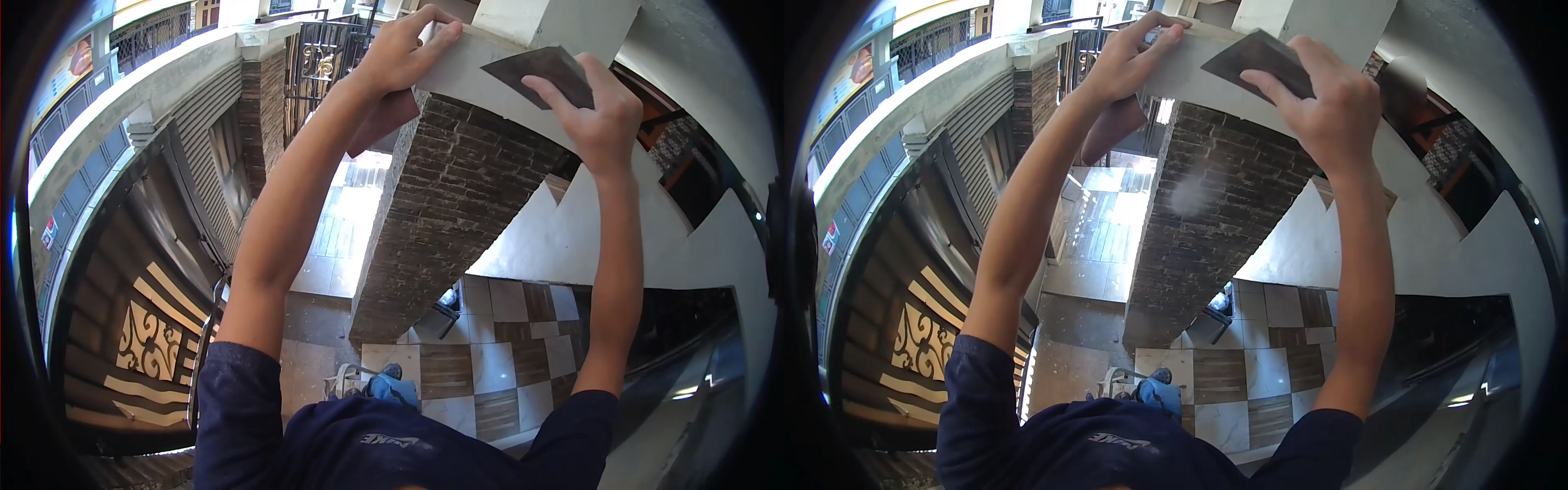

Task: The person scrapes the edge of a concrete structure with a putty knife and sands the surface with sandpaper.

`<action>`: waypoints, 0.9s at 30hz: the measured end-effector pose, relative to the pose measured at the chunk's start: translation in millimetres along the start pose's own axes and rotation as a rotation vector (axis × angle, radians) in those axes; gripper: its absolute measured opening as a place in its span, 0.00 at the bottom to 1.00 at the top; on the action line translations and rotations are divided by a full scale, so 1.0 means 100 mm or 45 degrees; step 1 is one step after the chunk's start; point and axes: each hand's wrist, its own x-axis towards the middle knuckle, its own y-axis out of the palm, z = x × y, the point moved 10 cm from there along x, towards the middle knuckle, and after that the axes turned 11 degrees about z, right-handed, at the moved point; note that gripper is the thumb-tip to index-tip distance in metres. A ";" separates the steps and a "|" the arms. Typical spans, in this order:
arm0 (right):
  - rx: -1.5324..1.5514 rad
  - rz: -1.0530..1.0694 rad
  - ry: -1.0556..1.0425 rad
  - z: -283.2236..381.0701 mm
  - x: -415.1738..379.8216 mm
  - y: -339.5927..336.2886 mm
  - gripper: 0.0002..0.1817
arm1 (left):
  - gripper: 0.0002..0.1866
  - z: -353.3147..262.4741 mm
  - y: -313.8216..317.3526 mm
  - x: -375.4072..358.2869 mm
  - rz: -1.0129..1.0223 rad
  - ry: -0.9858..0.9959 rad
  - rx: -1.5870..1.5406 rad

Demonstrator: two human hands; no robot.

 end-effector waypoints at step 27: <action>-0.211 0.450 -0.166 0.27 -0.05 0.63 0.17 | 0.19 0.14 0.05 0.25 0.030 0.118 -0.083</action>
